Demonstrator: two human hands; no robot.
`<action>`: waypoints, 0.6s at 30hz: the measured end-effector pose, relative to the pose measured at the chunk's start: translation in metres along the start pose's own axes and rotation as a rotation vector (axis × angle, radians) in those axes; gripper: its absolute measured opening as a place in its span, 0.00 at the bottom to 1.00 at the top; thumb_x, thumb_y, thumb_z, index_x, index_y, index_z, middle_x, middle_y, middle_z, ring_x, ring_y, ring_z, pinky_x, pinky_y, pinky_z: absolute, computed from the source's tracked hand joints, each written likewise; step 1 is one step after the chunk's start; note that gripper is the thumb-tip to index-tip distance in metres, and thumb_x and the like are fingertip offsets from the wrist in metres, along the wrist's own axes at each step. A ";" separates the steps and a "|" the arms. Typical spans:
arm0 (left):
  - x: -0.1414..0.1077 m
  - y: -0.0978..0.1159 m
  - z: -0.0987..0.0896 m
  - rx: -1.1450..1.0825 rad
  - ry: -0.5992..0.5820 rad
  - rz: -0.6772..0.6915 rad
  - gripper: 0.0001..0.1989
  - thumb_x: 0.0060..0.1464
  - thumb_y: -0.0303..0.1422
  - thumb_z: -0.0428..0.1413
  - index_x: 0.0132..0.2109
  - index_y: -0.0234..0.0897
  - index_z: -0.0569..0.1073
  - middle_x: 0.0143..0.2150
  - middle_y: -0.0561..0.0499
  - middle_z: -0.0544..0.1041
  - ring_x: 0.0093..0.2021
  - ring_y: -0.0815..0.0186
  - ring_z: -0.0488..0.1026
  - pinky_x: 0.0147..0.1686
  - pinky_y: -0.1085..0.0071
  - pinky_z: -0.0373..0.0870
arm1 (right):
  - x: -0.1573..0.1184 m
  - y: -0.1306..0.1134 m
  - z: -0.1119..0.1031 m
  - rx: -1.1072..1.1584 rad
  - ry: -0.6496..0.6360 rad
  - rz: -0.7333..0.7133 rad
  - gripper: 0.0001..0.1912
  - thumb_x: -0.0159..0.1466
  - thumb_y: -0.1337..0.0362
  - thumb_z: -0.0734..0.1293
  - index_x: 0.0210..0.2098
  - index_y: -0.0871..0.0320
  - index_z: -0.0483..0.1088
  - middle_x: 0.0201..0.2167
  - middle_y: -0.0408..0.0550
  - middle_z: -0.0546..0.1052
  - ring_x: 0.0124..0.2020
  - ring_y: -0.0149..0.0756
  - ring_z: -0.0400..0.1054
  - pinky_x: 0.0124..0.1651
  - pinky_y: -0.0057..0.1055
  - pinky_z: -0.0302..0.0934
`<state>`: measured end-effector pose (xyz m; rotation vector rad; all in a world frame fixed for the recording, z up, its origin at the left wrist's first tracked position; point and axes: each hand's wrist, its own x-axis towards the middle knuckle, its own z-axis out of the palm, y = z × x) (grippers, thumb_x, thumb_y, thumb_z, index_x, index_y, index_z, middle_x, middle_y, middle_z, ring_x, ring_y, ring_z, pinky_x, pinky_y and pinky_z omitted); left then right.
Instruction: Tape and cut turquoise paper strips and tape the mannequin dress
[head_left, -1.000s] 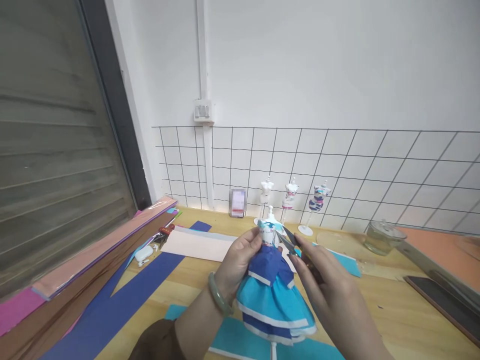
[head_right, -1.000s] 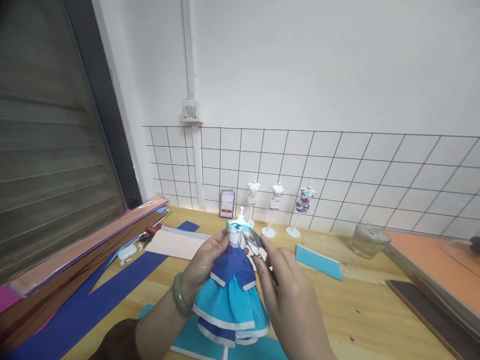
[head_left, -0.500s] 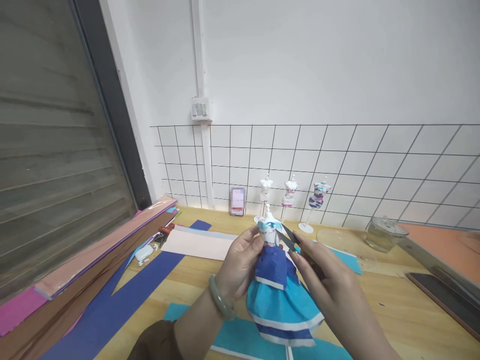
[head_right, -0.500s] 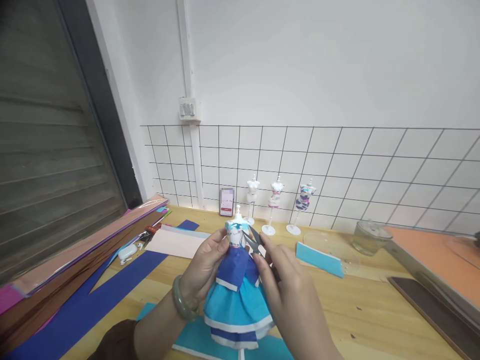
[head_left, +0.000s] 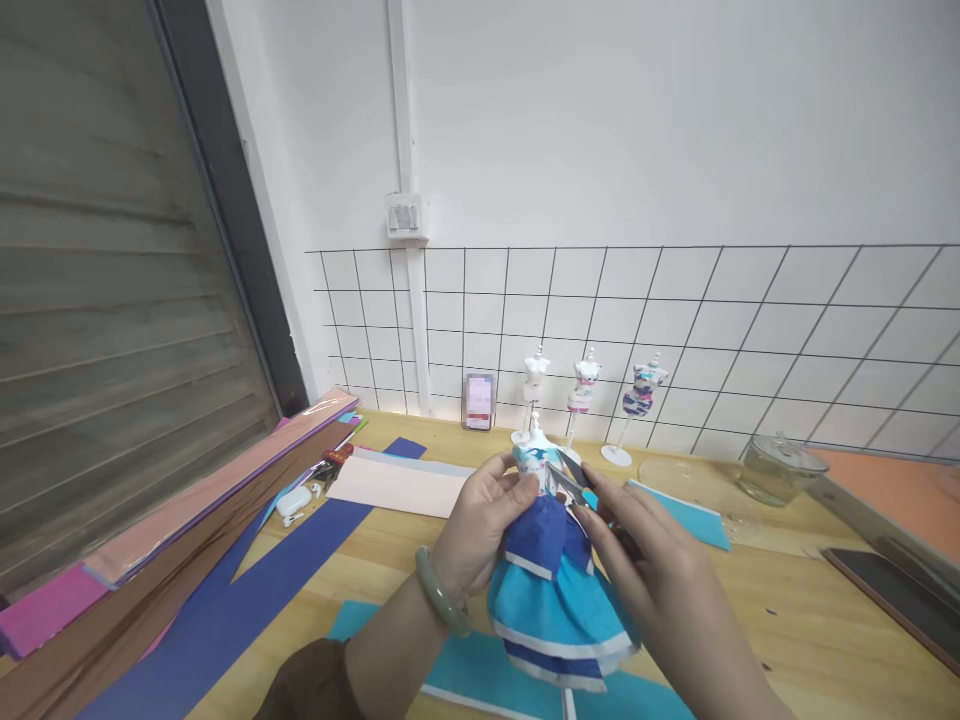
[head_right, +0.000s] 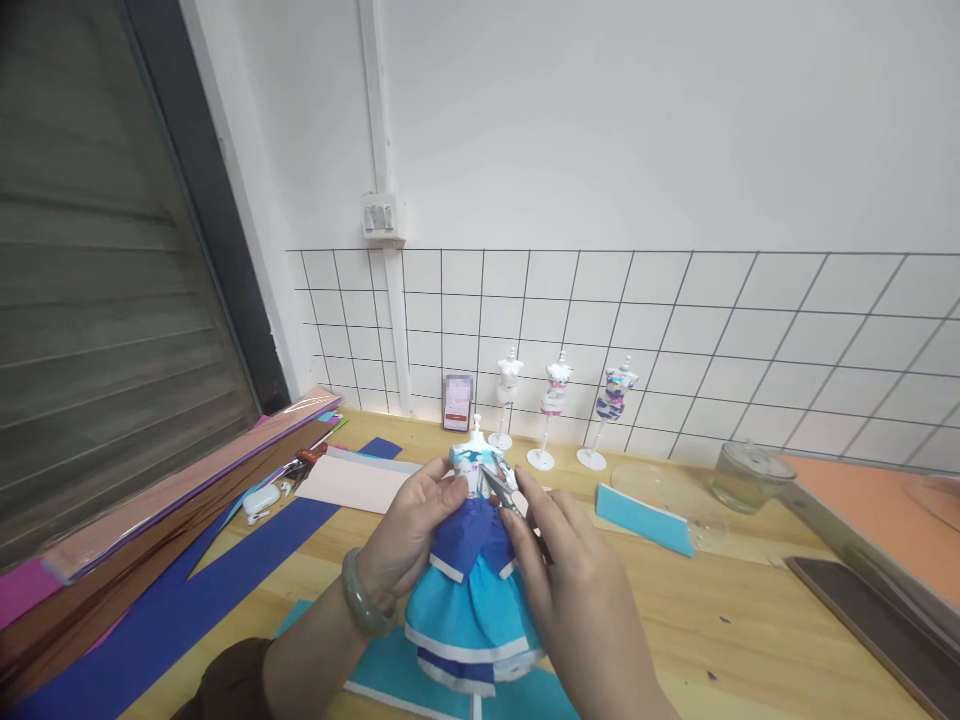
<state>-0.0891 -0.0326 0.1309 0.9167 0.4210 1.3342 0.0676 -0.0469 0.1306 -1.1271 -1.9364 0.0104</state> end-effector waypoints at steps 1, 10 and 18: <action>0.000 -0.001 0.000 0.002 0.005 0.002 0.14 0.51 0.30 0.56 0.46 0.33 0.67 0.41 0.44 0.75 0.40 0.64 0.73 0.42 0.70 0.66 | 0.000 0.000 0.000 0.027 -0.008 -0.004 0.20 0.65 0.60 0.56 0.55 0.53 0.59 0.29 0.47 0.69 0.28 0.33 0.66 0.29 0.29 0.61; 0.000 -0.002 0.001 0.075 0.062 0.085 0.16 0.48 0.31 0.58 0.45 0.33 0.67 0.40 0.44 0.75 0.41 0.61 0.73 0.43 0.66 0.67 | -0.003 -0.005 0.001 -0.304 0.088 -0.102 0.20 0.65 0.60 0.56 0.55 0.55 0.60 0.30 0.48 0.70 0.24 0.33 0.65 0.23 0.28 0.56; 0.000 -0.001 0.001 0.000 0.039 0.030 0.15 0.50 0.31 0.57 0.46 0.32 0.67 0.39 0.43 0.76 0.39 0.61 0.74 0.42 0.66 0.67 | 0.000 -0.005 0.000 -0.088 0.033 -0.026 0.19 0.65 0.59 0.55 0.55 0.54 0.60 0.32 0.49 0.71 0.31 0.35 0.68 0.28 0.29 0.62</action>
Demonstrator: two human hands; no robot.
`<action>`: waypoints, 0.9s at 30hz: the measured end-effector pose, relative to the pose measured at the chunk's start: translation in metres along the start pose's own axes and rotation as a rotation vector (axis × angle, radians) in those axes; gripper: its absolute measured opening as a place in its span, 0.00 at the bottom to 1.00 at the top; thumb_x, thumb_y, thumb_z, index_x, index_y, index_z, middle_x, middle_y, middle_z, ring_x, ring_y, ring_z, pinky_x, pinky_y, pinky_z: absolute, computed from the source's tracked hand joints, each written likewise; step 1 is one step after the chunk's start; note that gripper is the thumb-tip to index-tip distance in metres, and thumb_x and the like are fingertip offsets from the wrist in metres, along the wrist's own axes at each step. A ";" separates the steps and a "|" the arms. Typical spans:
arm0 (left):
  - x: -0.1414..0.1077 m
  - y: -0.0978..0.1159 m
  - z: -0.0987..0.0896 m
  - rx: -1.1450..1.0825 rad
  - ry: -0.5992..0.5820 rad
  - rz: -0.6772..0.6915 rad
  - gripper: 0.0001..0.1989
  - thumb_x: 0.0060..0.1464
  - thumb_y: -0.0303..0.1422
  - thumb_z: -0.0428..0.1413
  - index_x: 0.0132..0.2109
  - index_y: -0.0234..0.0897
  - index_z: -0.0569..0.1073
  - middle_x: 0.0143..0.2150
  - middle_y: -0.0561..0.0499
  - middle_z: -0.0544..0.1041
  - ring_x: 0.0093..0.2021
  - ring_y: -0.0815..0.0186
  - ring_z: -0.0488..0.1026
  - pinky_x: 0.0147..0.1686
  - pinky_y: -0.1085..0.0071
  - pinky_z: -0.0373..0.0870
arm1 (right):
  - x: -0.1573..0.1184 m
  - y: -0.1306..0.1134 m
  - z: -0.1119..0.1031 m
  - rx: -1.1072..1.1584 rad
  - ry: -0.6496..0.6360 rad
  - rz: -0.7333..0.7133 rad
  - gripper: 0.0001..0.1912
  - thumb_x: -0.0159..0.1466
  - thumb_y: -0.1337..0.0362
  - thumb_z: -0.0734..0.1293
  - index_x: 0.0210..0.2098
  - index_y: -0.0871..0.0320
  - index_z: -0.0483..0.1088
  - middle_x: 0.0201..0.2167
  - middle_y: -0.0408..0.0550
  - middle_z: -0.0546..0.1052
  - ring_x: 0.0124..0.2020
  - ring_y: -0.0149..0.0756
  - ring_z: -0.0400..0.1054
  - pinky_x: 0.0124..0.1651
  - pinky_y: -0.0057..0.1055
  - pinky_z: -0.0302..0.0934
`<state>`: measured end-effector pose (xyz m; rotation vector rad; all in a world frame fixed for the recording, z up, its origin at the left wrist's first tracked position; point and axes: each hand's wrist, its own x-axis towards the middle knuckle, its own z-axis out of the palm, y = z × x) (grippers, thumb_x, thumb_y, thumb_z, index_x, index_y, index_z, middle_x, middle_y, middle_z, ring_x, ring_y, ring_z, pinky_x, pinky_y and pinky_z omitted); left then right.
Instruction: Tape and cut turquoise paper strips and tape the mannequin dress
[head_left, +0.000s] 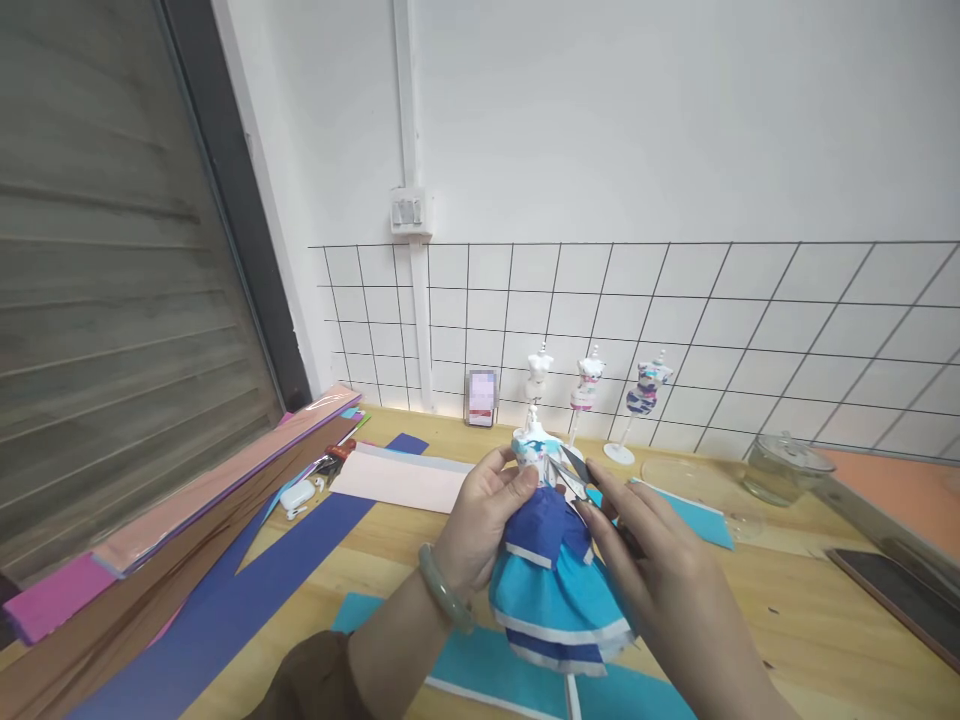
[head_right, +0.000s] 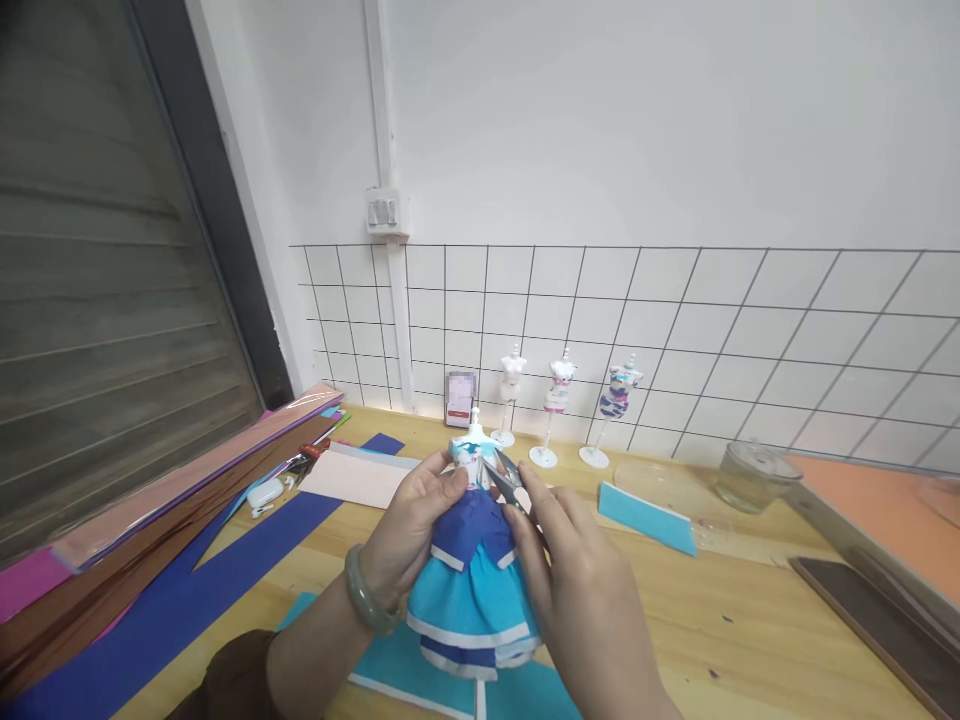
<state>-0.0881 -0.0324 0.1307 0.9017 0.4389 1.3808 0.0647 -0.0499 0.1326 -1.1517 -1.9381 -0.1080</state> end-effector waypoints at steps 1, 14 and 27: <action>0.000 0.000 0.000 -0.004 0.002 0.000 0.15 0.50 0.31 0.57 0.46 0.33 0.67 0.39 0.43 0.76 0.39 0.61 0.74 0.42 0.66 0.68 | 0.000 0.001 0.000 -0.009 0.002 0.008 0.19 0.65 0.59 0.55 0.54 0.54 0.60 0.32 0.49 0.71 0.31 0.35 0.68 0.28 0.29 0.62; -0.002 -0.003 0.003 -0.025 0.009 0.000 0.16 0.49 0.32 0.58 0.45 0.34 0.68 0.40 0.45 0.76 0.40 0.61 0.74 0.44 0.65 0.66 | -0.001 0.005 0.001 0.021 0.035 0.046 0.19 0.64 0.58 0.56 0.52 0.55 0.63 0.33 0.49 0.72 0.30 0.34 0.68 0.28 0.28 0.63; -0.002 -0.004 0.004 0.025 0.009 -0.008 0.17 0.48 0.33 0.58 0.46 0.34 0.67 0.41 0.44 0.76 0.39 0.62 0.74 0.42 0.67 0.67 | -0.001 0.003 -0.008 0.079 -0.070 0.064 0.19 0.64 0.58 0.56 0.53 0.55 0.63 0.28 0.48 0.71 0.26 0.33 0.66 0.25 0.28 0.60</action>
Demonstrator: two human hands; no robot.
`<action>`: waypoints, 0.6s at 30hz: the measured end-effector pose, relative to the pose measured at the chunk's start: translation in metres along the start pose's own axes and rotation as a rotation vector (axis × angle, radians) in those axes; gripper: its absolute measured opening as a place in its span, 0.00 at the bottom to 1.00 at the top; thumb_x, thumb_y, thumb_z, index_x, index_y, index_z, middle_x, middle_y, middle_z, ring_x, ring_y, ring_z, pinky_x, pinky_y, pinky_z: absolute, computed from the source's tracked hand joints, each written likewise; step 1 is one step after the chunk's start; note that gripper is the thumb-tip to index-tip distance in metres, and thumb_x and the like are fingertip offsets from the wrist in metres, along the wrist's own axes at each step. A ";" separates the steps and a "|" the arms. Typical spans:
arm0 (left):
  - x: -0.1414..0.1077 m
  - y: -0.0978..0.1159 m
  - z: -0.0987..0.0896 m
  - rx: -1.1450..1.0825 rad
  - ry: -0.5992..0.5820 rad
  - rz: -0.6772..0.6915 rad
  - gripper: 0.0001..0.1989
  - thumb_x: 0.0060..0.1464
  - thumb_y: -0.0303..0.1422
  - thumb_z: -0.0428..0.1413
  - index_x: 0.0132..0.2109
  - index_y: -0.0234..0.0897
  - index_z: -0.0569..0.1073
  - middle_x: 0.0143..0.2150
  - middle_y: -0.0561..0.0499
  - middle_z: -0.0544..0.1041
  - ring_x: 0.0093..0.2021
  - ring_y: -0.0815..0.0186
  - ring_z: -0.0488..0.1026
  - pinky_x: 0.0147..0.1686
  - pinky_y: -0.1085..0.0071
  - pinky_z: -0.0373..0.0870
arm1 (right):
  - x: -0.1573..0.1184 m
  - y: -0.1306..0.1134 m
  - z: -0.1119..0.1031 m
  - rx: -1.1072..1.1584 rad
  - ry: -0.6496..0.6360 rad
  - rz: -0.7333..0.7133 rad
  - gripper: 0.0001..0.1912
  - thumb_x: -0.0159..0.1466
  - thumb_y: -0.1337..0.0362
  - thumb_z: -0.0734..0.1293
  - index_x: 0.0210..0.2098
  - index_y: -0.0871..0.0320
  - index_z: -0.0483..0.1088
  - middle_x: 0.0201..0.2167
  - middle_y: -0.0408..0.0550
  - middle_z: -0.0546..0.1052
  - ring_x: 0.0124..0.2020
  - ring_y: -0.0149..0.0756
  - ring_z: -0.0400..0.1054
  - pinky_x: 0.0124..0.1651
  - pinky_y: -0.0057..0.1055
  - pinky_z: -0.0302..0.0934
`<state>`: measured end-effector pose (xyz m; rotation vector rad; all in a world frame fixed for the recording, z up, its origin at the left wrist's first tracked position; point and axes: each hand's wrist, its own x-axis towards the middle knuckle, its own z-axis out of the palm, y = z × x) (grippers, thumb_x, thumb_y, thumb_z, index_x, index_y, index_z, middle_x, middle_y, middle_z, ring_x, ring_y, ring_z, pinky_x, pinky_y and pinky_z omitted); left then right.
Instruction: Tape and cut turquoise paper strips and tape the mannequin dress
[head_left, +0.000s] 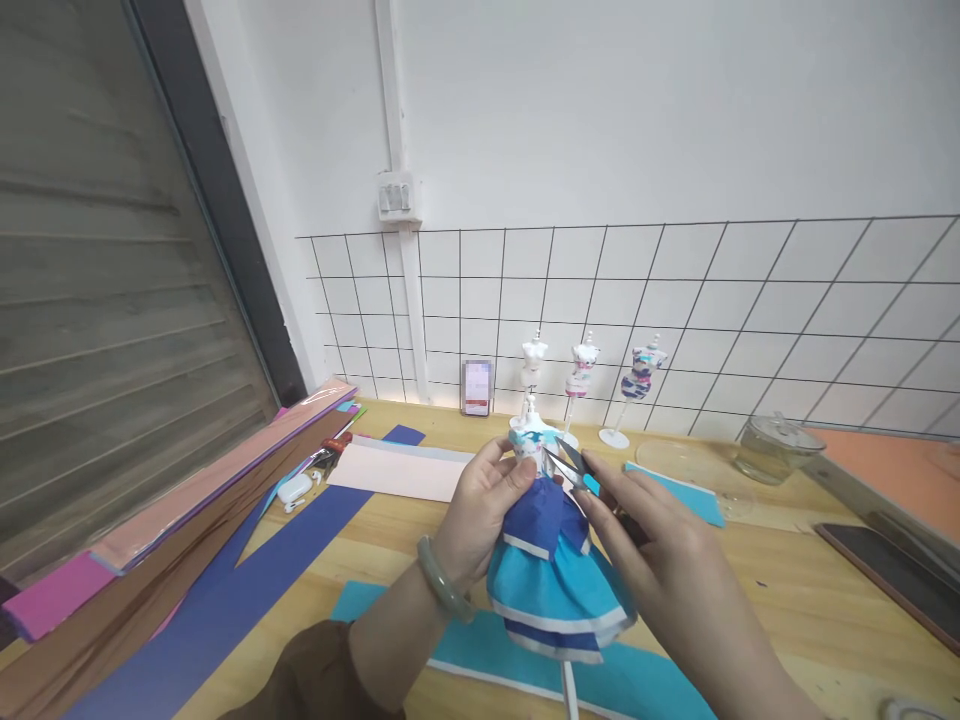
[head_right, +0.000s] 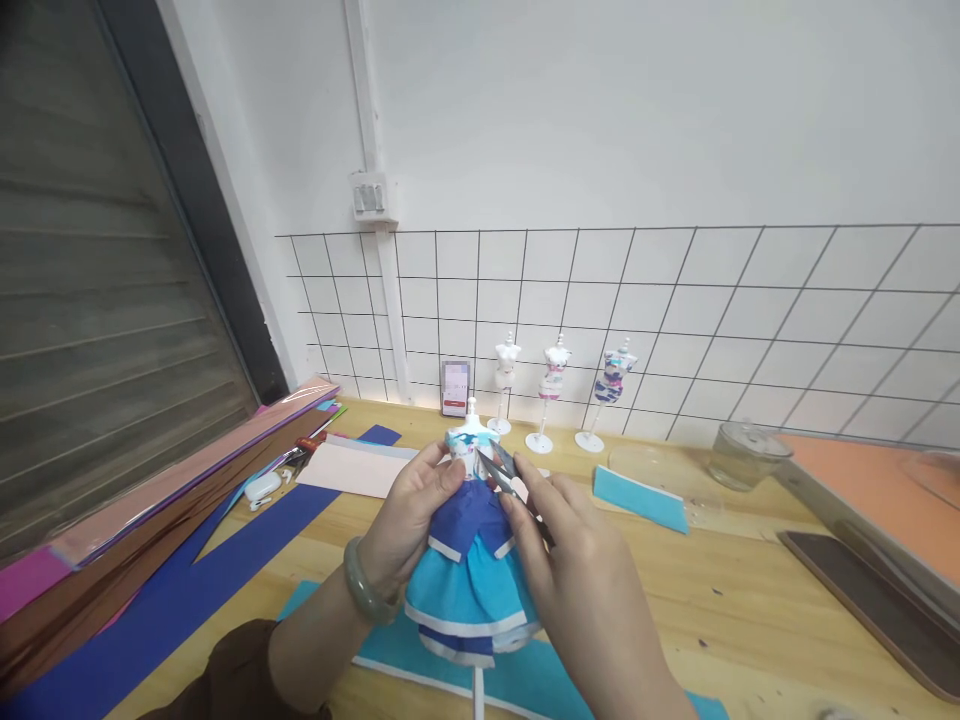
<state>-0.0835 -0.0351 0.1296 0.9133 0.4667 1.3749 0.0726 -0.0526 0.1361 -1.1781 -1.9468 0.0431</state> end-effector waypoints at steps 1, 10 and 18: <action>0.000 0.000 0.000 0.001 -0.002 0.000 0.17 0.49 0.34 0.58 0.46 0.34 0.67 0.41 0.44 0.76 0.40 0.62 0.74 0.42 0.67 0.67 | 0.000 0.000 0.000 0.013 0.001 0.002 0.19 0.64 0.58 0.56 0.53 0.55 0.63 0.29 0.48 0.71 0.26 0.33 0.66 0.25 0.28 0.60; 0.001 -0.002 -0.001 -0.009 -0.004 0.004 0.16 0.50 0.33 0.57 0.46 0.34 0.67 0.39 0.44 0.76 0.38 0.62 0.74 0.41 0.67 0.67 | 0.001 0.000 0.003 0.001 0.033 0.031 0.19 0.64 0.58 0.57 0.52 0.55 0.64 0.30 0.47 0.71 0.28 0.34 0.66 0.27 0.29 0.61; -0.001 -0.003 0.003 0.000 -0.024 0.013 0.14 0.51 0.32 0.56 0.45 0.35 0.67 0.41 0.44 0.75 0.41 0.62 0.73 0.44 0.67 0.66 | 0.001 0.000 0.005 0.015 0.061 0.045 0.18 0.64 0.58 0.57 0.52 0.54 0.64 0.31 0.47 0.71 0.30 0.34 0.66 0.29 0.29 0.61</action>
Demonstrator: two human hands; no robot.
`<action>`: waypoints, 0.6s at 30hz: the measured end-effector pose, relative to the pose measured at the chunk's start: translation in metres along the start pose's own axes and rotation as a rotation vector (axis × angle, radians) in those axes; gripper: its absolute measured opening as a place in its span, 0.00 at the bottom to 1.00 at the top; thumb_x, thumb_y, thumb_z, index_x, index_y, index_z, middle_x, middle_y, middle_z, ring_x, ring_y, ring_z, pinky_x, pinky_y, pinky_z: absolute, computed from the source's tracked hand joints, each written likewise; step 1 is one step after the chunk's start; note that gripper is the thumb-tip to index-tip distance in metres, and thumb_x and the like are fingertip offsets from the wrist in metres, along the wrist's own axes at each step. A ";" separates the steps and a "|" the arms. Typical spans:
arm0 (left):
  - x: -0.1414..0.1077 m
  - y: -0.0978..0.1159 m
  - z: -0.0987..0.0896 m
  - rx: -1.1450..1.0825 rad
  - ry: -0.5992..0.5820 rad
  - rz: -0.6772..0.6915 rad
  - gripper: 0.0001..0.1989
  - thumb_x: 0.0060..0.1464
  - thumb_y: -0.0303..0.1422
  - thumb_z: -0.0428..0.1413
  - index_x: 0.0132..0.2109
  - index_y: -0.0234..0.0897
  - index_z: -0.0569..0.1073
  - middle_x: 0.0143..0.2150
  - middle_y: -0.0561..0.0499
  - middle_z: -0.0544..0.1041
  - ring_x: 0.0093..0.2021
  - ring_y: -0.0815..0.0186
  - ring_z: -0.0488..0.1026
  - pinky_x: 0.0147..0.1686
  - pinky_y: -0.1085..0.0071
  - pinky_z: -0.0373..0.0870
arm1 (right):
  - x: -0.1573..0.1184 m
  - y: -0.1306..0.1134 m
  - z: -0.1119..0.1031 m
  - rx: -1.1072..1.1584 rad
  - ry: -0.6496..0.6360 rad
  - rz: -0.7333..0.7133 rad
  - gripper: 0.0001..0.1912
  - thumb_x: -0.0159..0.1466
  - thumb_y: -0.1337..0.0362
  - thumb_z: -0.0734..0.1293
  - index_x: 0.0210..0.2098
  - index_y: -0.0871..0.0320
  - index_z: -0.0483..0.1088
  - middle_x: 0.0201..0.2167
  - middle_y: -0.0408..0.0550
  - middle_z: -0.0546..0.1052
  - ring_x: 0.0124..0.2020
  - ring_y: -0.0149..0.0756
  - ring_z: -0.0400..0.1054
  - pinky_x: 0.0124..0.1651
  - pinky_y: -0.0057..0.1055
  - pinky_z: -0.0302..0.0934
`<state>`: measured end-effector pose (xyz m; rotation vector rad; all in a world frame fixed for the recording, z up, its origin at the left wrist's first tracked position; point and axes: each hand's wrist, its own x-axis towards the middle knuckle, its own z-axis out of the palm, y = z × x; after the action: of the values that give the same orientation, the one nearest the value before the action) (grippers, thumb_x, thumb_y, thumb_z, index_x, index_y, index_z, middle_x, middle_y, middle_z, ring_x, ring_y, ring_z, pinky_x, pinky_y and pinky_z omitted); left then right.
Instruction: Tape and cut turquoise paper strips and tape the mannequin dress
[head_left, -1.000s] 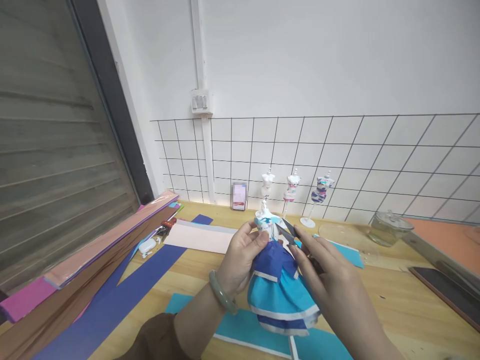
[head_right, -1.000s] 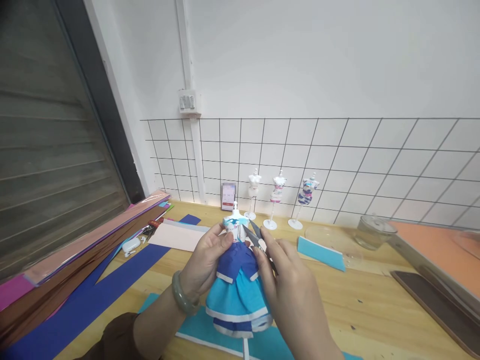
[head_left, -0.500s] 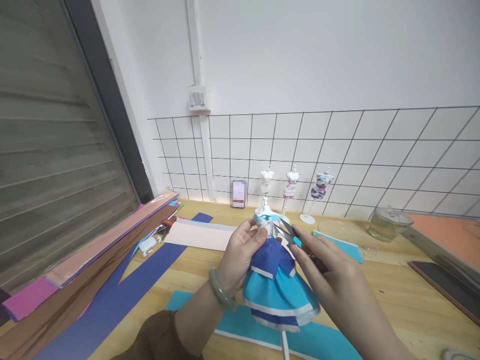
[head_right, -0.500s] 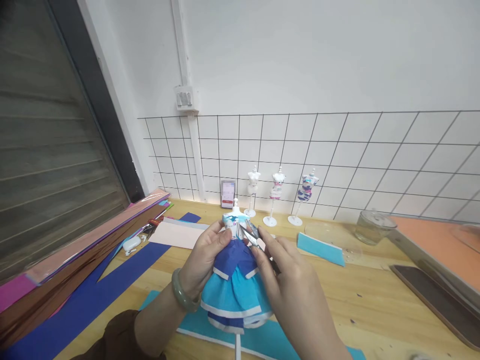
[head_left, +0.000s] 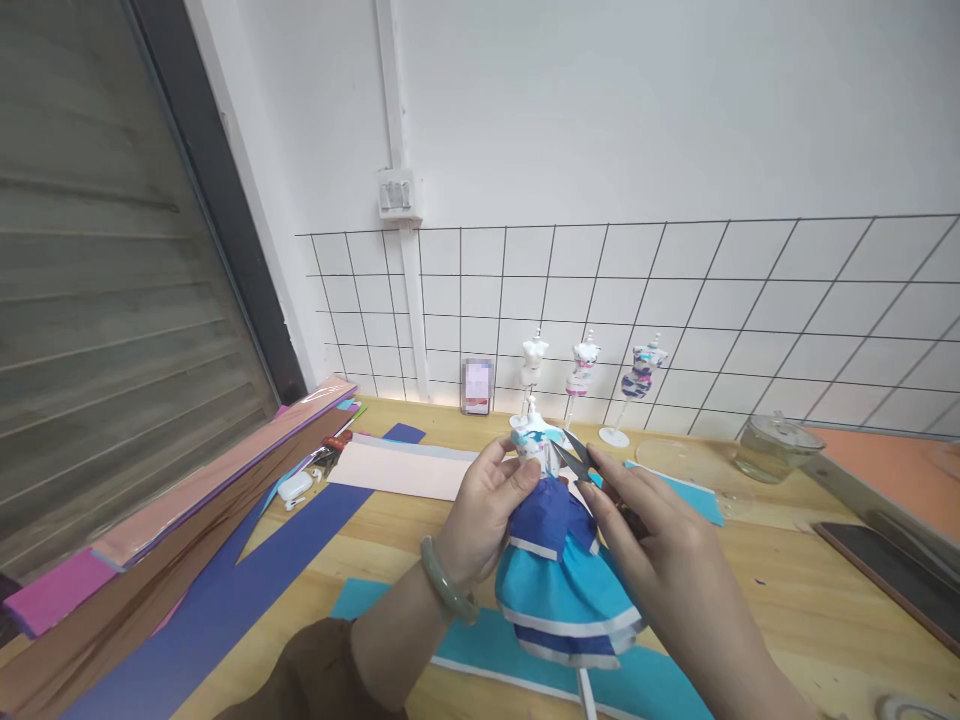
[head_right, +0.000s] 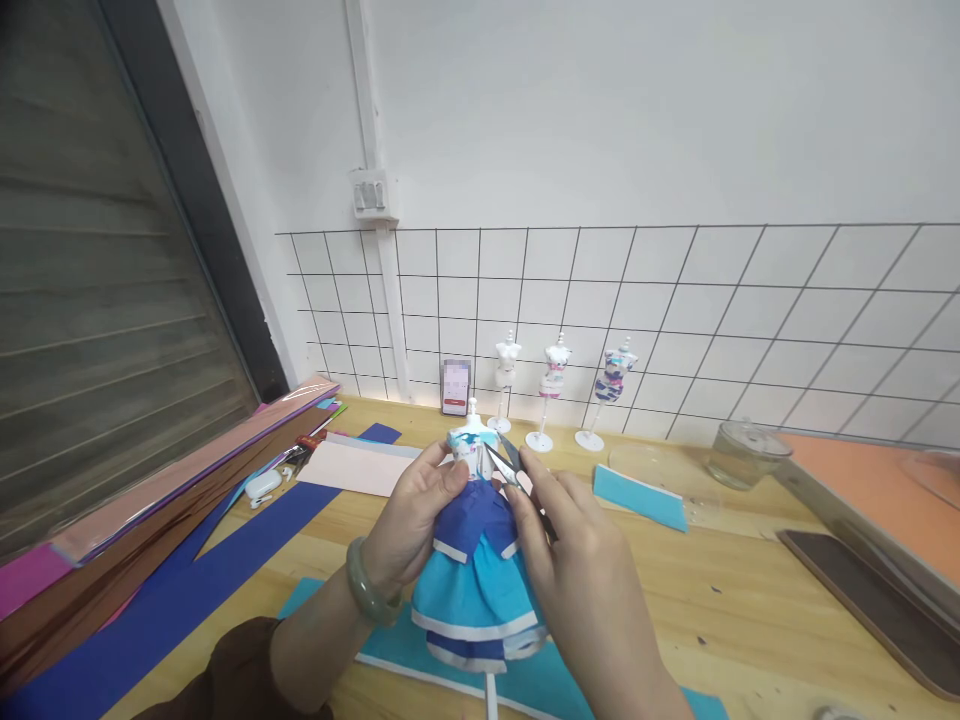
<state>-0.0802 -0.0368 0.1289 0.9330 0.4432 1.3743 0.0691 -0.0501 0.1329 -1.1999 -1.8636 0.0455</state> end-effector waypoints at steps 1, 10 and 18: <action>0.000 0.000 -0.001 0.003 0.000 0.000 0.14 0.51 0.32 0.56 0.46 0.35 0.67 0.41 0.44 0.75 0.41 0.62 0.73 0.43 0.67 0.66 | 0.000 0.000 0.000 0.007 -0.004 0.005 0.18 0.64 0.58 0.57 0.52 0.54 0.64 0.31 0.47 0.71 0.30 0.34 0.66 0.29 0.29 0.61; 0.000 -0.004 -0.003 0.080 -0.006 0.033 0.16 0.51 0.32 0.56 0.47 0.35 0.66 0.42 0.44 0.75 0.42 0.61 0.73 0.44 0.66 0.66 | 0.000 0.006 -0.005 0.054 -0.089 0.064 0.19 0.63 0.56 0.57 0.51 0.54 0.65 0.29 0.46 0.70 0.30 0.35 0.65 0.29 0.30 0.60; 0.000 -0.005 -0.002 0.107 -0.022 0.064 0.15 0.53 0.32 0.54 0.48 0.37 0.65 0.44 0.44 0.74 0.44 0.62 0.72 0.45 0.68 0.65 | 0.000 0.003 0.005 0.230 -0.045 0.155 0.21 0.61 0.55 0.59 0.50 0.55 0.67 0.32 0.48 0.74 0.33 0.37 0.67 0.34 0.32 0.62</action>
<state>-0.0783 -0.0363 0.1237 1.0571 0.4777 1.4079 0.0678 -0.0470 0.1286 -1.1862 -1.7466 0.3655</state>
